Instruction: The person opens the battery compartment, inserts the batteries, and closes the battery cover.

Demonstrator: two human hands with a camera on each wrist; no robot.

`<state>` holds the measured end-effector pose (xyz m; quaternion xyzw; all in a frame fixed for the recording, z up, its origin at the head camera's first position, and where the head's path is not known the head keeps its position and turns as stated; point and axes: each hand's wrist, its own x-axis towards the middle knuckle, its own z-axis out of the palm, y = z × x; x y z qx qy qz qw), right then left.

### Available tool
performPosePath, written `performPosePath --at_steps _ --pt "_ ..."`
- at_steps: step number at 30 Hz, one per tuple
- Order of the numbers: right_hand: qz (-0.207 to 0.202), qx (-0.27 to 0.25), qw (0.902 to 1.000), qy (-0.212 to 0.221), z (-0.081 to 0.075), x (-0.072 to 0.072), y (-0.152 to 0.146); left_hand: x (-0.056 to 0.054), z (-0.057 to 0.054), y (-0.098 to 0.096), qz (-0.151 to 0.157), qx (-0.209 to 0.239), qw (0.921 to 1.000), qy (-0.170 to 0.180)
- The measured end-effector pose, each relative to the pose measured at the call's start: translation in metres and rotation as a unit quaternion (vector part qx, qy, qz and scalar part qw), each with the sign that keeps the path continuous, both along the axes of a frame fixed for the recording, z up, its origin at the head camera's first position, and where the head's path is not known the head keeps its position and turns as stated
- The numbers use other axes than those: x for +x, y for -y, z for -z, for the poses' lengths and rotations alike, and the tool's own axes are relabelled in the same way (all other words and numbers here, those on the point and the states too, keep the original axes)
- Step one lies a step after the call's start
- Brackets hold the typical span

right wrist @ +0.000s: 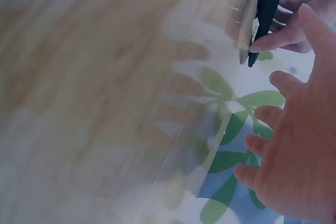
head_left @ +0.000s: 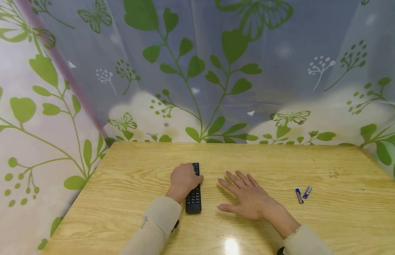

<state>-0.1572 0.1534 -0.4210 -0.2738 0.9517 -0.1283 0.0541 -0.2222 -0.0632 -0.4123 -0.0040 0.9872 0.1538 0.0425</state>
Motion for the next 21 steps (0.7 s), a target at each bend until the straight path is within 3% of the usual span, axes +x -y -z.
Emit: performPosePath --at_steps 8,13,17,21 --pt "0.003 0.004 1.0 0.006 0.0 0.001 0.001 -0.003 0.001 0.0 -0.004 -0.002 1.0 0.008" --pt "0.002 0.006 0.9999 0.012 -0.001 0.002 0.0 -0.006 0.002 0.004 0.008 0.02 0.9997 0.014" --pt "0.006 0.006 0.9999 0.008 -0.002 0.003 -0.001 -0.008 0.002 0.013 0.008 0.082 0.9962 0.028" --pt "0.009 -0.001 0.9999 0.007 -0.003 0.005 -0.004 -0.007 0.004 0.023 0.01 0.164 0.9851 0.05"
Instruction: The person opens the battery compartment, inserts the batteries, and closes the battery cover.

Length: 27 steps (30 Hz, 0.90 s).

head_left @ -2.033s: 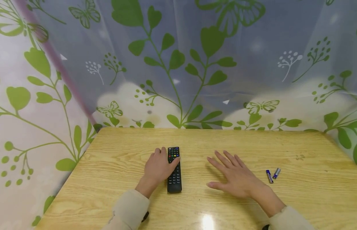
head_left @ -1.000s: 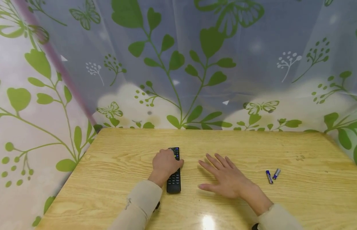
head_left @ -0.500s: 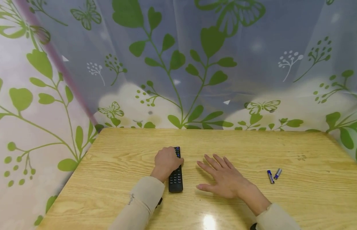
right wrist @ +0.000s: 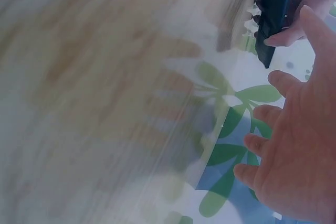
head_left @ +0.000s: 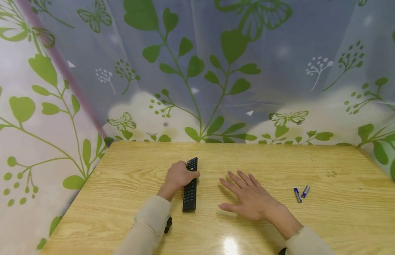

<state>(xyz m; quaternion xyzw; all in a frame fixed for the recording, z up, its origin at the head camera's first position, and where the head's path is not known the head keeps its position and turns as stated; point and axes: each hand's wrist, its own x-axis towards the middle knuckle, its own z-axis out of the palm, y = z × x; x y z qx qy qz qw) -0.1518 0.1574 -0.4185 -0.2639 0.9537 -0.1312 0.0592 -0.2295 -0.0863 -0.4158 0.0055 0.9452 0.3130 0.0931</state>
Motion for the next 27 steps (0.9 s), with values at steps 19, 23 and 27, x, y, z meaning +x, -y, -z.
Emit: performPosePath --at_steps 19,23,27 --pt "0.012 0.001 0.9999 0.002 -0.006 0.002 -0.012 0.013 -0.026 0.001 0.023 0.298 0.9535 -0.036" --pt "0.013 -0.005 0.9999 0.007 -0.007 0.002 -0.013 0.015 -0.031 0.0 0.018 0.314 0.9481 -0.046" --pt "0.013 -0.006 0.9998 0.011 -0.007 0.003 -0.014 0.017 -0.033 -0.001 0.021 0.317 0.9455 -0.07"
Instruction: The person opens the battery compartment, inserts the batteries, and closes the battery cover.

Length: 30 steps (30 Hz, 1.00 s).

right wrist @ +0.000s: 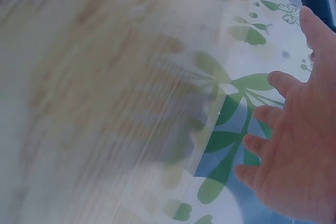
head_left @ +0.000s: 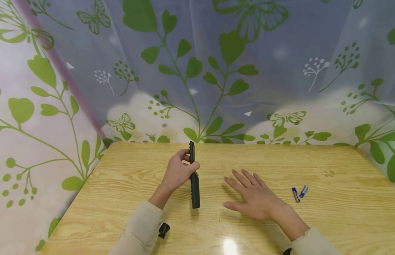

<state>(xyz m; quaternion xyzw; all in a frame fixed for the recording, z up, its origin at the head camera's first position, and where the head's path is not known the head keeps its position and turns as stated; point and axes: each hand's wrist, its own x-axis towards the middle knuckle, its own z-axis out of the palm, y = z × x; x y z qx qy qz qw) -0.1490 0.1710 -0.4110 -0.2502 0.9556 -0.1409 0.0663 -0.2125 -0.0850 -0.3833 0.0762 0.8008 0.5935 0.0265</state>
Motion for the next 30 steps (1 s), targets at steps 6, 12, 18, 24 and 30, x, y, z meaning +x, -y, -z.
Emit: performPosePath --at_steps 6,12,18,24,30 --pt "0.002 0.0 1.0 0.003 0.0 0.001 0.0 0.004 -0.002 -0.002 0.003 0.005 0.9993 -0.036" --pt "0.001 -0.005 1.0 0.0 0.001 0.001 -0.001 0.008 -0.005 -0.003 0.015 0.025 0.9984 -0.048" --pt "0.001 -0.007 1.0 -0.004 0.001 0.002 -0.002 0.01 -0.005 -0.006 0.026 0.067 0.9964 -0.046" --pt "0.001 -0.01 0.9999 -0.013 -0.001 0.004 -0.003 0.012 -0.004 -0.007 0.024 0.091 0.9945 -0.046" --pt "0.005 -0.005 0.9998 -0.018 -0.005 0.008 -0.002 0.016 -0.006 -0.009 0.026 0.121 0.9919 -0.03"
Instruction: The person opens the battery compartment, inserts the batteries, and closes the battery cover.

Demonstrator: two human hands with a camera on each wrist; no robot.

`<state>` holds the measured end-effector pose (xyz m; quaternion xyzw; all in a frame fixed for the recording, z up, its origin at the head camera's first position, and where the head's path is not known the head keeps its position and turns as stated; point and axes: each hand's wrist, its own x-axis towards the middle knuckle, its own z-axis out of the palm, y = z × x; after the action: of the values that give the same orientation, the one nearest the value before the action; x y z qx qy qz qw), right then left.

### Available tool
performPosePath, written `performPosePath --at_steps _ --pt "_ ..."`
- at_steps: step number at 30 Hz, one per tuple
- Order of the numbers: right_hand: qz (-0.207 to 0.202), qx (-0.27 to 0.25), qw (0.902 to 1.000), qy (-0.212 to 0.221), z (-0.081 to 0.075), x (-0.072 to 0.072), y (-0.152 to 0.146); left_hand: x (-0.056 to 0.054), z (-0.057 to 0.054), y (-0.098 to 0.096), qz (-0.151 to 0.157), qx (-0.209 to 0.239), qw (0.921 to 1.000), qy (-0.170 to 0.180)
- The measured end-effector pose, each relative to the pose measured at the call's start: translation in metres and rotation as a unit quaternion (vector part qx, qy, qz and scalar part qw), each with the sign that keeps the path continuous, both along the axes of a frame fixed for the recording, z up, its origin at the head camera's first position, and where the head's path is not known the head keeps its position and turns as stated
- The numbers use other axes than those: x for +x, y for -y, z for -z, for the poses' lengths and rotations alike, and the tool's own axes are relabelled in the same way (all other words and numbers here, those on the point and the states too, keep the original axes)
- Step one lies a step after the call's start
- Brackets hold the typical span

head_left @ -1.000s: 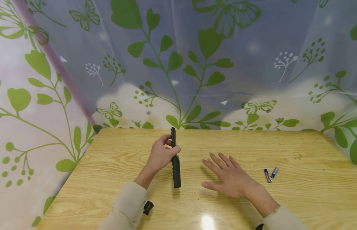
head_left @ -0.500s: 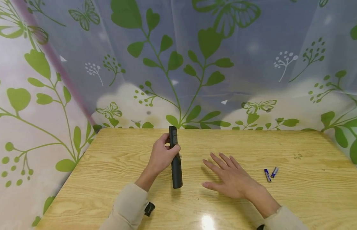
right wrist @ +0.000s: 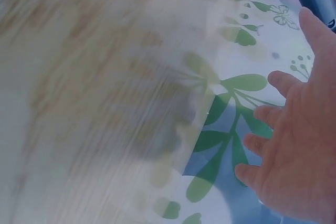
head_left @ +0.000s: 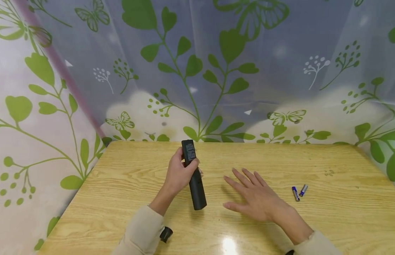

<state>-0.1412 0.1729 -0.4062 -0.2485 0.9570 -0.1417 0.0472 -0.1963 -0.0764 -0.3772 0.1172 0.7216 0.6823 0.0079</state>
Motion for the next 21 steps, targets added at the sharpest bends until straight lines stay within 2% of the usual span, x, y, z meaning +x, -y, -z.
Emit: performPosePath --at_steps 7,15,18,21 --pt "-0.01 0.003 0.9995 -0.028 -0.005 0.003 0.004 0.004 0.002 0.0 0.0 0.016 0.9999 -0.003" --pt "-0.009 -0.047 0.9961 -0.074 -0.011 0.005 0.008 0.006 0.006 0.0 0.003 0.041 0.999 -0.019" --pt "-0.008 -0.052 0.995 -0.085 -0.012 0.005 0.009 0.008 0.005 0.0 0.005 0.045 0.9988 -0.019" --pt "-0.006 -0.053 0.9945 -0.09 -0.012 0.006 0.01 0.012 -0.001 -0.001 0.005 0.045 0.9988 -0.018"
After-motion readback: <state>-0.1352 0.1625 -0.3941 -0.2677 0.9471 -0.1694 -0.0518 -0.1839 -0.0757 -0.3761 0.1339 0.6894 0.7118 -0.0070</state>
